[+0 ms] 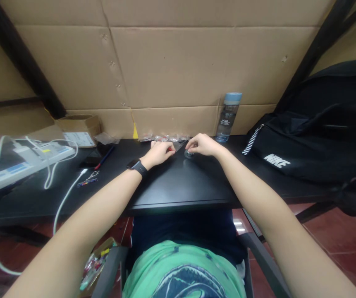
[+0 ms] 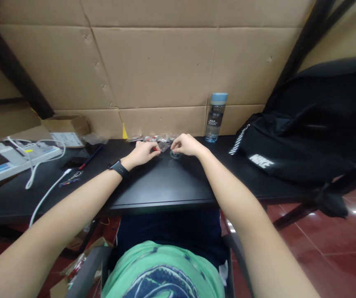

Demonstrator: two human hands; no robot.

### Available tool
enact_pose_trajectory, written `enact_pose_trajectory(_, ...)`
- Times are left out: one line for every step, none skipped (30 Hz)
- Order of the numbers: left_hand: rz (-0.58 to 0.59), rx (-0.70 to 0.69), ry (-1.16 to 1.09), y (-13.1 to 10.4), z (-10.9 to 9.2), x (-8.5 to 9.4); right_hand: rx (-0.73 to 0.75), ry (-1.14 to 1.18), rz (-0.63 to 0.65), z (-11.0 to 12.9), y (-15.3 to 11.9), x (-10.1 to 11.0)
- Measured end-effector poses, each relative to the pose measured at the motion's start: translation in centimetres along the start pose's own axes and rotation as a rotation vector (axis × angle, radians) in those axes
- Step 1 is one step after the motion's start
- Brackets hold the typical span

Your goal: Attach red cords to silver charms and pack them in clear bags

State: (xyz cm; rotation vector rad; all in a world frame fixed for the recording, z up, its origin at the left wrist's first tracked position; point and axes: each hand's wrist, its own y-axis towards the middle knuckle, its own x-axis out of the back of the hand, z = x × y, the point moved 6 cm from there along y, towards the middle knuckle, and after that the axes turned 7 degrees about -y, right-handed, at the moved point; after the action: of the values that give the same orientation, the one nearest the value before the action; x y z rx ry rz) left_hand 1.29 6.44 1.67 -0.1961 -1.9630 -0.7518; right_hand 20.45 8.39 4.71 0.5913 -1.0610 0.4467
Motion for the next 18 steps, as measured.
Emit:
enact_pose_trajectory(0.009, -0.002, -0.001, 0.0, 0.0, -0.1, -0.004, -0.023, -0.010, -0.1, 0.0, 0.1)
enact_pose_trajectory(0.018, -0.003, -0.003, -0.1, -0.1, -0.1, 0.001, -0.039, -0.014, -0.1, 0.0, 0.2)
enact_pose_trajectory(0.025, -0.003, -0.005, -0.1, -0.1, -0.2, 0.013, -0.048, -0.011, -0.1, 0.0, 0.2)
enact_pose_trajectory(0.029, -0.003, -0.007, -0.1, -0.1, -0.2, 0.028, -0.050, -0.007, -0.1, 0.0, 0.3)
enact_pose_trajectory(0.032, -0.004, -0.009, -0.1, -0.1, -0.2, 0.043, -0.047, 0.000, 0.0, 0.0, 0.3)
enact_pose_trajectory(0.036, -0.005, -0.009, -0.1, -0.1, -0.2, 0.054, -0.039, 0.007, -0.1, 0.0, 0.3)
enact_pose_trajectory(0.038, -0.007, -0.007, 0.0, -0.1, -0.2, 0.061, -0.027, 0.014, -0.1, 0.0, 0.2)
enact_pose_trajectory(0.039, -0.008, -0.005, 0.0, -0.1, -0.1, 0.063, -0.011, 0.022, -0.2, 0.0, 0.2)
enact_pose_trajectory(0.040, -0.009, -0.004, 0.0, -0.1, -0.1, 0.061, 0.007, 0.031, -0.3, 0.0, 0.1)
enact_pose_trajectory(0.040, -0.009, -0.004, 0.0, 0.0, -0.1, 0.060, 0.026, 0.043, -0.4, 0.0, 0.0)
enact_pose_trajectory(0.038, -0.009, -0.005, 0.0, 0.0, -0.1, 0.059, 0.046, 0.055, -0.5, 0.0, -0.1)
enact_pose_trajectory(0.036, -0.008, -0.005, 0.0, 0.0, -0.1, 0.060, 0.064, 0.067, -0.6, 0.0, -0.2)
enact_pose_trajectory(0.034, -0.008, -0.006, 0.1, 0.0, -0.1, 0.060, 0.079, 0.078, -0.6, 0.0, -0.3)
enact_pose_trajectory(0.034, -0.010, -0.007, 0.1, 0.0, -0.1, 0.058, 0.088, 0.087, -0.7, 0.0, -0.4)
enact_pose_trajectory(0.034, -0.011, -0.007, 0.1, 0.0, -0.1, 0.053, 0.090, 0.092, -0.8, 0.0, -0.5)
enact_pose_trajectory(0.034, -0.013, -0.006, 0.1, 0.0, -0.1, 0.046, 0.086, 0.094, -0.9, 0.0, -0.5)
enact_pose_trajectory(0.034, -0.014, -0.005, 0.1, 0.0, -0.1, 0.039, 0.082, 0.095, -1.0, 0.0, -0.6)
enact_pose_trajectory(0.035, -0.012, -0.003, 0.1, 0.0, -0.1, 0.032, 0.081, 0.093, -1.1, 0.0, -0.6)
